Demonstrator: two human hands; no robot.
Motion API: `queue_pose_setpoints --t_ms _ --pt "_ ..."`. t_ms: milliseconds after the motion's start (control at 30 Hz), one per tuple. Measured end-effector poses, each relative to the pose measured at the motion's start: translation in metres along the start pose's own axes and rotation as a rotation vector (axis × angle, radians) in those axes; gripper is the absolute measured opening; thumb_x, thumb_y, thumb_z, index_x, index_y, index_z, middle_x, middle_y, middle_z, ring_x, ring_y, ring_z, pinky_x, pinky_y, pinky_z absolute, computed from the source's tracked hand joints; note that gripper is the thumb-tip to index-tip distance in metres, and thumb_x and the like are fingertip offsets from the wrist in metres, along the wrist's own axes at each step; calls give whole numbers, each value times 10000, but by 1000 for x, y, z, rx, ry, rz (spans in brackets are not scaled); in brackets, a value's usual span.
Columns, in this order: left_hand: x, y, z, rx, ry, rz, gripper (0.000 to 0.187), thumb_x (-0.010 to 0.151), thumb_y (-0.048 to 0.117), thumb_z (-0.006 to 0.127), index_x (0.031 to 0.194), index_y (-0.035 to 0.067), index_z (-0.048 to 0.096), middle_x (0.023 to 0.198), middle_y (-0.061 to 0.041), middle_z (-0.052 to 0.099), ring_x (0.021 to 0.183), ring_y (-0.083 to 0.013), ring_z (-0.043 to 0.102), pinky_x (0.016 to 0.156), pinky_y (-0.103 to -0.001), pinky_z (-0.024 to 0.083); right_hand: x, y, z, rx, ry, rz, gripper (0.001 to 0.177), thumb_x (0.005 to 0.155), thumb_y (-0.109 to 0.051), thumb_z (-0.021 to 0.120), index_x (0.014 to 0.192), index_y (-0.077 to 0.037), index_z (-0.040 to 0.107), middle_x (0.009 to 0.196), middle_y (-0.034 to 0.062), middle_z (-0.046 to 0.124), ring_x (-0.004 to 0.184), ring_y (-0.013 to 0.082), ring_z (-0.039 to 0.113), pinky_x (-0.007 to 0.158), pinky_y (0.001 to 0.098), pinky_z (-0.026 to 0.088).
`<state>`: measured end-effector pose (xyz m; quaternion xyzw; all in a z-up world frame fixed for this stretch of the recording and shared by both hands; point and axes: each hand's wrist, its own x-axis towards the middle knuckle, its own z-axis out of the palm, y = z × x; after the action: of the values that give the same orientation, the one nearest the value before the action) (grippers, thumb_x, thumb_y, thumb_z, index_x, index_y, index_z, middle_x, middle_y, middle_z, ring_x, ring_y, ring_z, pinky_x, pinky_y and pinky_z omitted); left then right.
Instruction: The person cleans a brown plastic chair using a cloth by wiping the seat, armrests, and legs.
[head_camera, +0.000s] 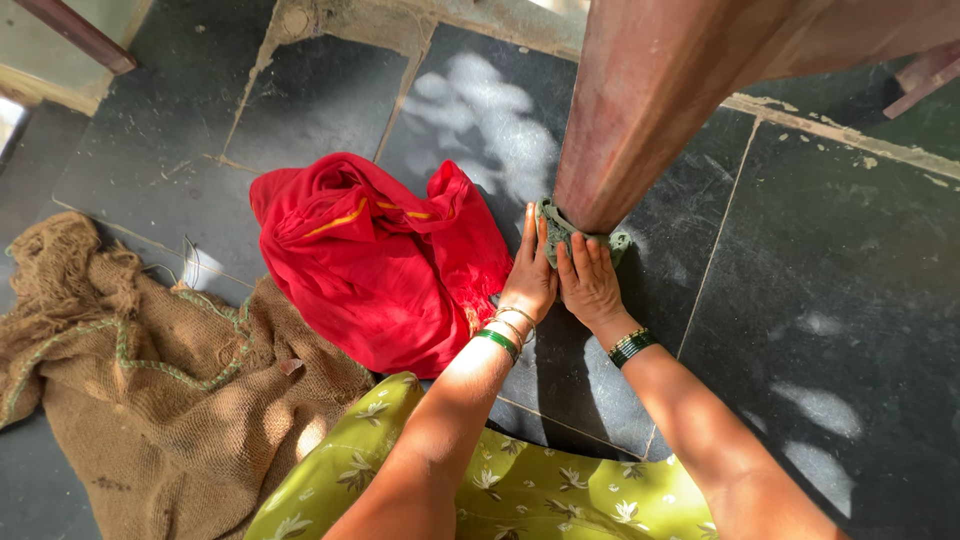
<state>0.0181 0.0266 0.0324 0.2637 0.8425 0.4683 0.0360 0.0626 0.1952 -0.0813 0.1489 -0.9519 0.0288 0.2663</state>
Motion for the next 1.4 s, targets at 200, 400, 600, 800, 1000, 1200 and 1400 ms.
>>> queue_pose_setpoints --t_ms 200,400,600,800,1000,1200,1400 --pt "15 17 9 21 241 104 822 908 -74 506 1631 37 130 1742 -250 77 1608 -484 139 1304 -471 261 39 10 -33 62 155 -17 588 1072 -105 560 1581 27 297 1658 341 144 1555 532 152 1264 647 239" --pt "53 72 -32 15 468 380 904 847 -84 500 1662 121 168 1737 -231 110 1603 -572 96 1330 -580 219 109 21 -108 96 305 -10 638 1114 -136 566 1609 17 194 1654 378 135 1541 591 129 1275 673 203" --pt "90 154 -90 41 598 499 805 912 -16 533 1654 102 243 1750 -199 146 1584 -541 95 1329 -596 134 190 28 -215 157 415 1 609 1139 -105 547 1629 -16 196 1681 338 133 1573 575 148 1314 683 179" --pt "110 199 -122 64 661 582 653 1041 149 555 1639 75 302 1702 -181 157 1589 -543 81 1295 -598 98 230 31 -284 199 466 4 570 1182 -141 551 1654 -79 237 1728 222 188 1575 484 202 1317 613 210" --pt "98 170 -96 136 631 559 577 939 141 554 1490 14 437 1700 -258 196 1562 -655 128 1315 -696 199 195 41 -222 184 461 37 575 1121 -154 527 1600 -35 231 1672 307 204 1563 548 224 1292 671 214" --pt "86 135 -76 142 586 582 579 919 120 576 1475 42 434 1709 -268 182 1558 -636 179 1299 -676 237 166 30 -174 234 477 54 652 1105 -188 516 1609 -39 130 1651 360 157 1545 588 178 1281 676 210" --pt "85 154 -101 -343 575 385 916 865 178 625 1598 -15 110 1654 -293 206 1447 -452 413 1237 -489 322 179 -23 -192 456 574 295 832 1078 -215 622 1640 -49 31 1679 342 25 1570 573 158 1287 612 262"
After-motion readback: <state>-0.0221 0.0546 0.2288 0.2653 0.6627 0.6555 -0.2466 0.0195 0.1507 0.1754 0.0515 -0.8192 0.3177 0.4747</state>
